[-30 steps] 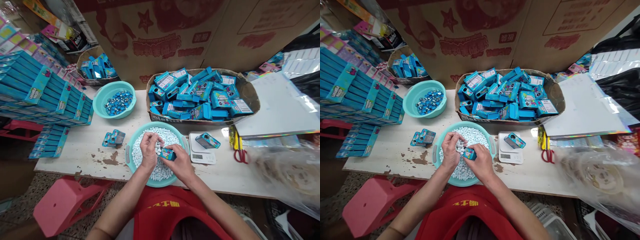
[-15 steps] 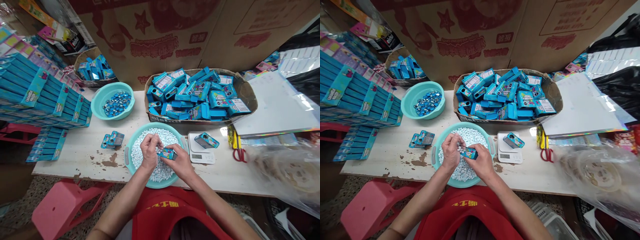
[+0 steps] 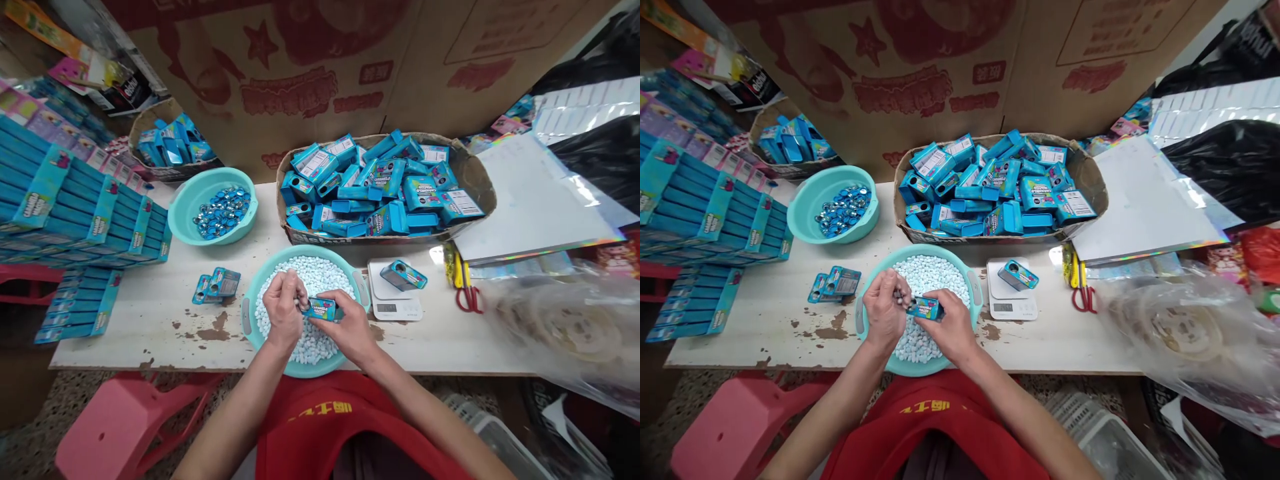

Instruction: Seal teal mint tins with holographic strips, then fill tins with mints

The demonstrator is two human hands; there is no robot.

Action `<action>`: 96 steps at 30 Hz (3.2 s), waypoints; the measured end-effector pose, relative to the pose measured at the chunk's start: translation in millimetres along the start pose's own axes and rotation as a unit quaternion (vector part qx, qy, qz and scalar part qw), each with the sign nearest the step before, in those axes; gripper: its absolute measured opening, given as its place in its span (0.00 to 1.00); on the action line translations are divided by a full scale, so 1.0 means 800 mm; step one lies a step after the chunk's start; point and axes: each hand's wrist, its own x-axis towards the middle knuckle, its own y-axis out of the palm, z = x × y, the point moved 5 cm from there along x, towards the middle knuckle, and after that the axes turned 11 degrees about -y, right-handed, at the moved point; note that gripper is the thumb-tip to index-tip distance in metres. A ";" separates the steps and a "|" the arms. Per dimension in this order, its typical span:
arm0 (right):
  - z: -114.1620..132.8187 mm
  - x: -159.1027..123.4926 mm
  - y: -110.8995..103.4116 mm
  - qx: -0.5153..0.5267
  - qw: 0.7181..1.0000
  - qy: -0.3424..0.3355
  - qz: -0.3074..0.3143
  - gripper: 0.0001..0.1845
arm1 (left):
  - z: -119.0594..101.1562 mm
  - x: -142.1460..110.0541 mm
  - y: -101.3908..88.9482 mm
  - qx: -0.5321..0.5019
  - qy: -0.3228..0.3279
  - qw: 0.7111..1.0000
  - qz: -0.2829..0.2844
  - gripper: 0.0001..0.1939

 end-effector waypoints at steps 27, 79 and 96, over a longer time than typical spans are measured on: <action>-0.032 -0.103 -0.140 -0.008 0.989 0.032 -0.142 0.19 | 0.072 0.059 -0.056 0.265 -0.226 0.936 0.048 0.16; 0.006 -0.009 -0.056 -0.083 0.991 -0.098 -0.039 0.16 | -0.005 -0.009 0.046 -0.091 -0.009 0.996 0.025 0.20; -0.077 -0.045 -0.167 0.013 0.971 0.101 -0.218 0.21 | 0.028 0.044 -0.012 0.498 0.075 0.860 0.077 0.10</action>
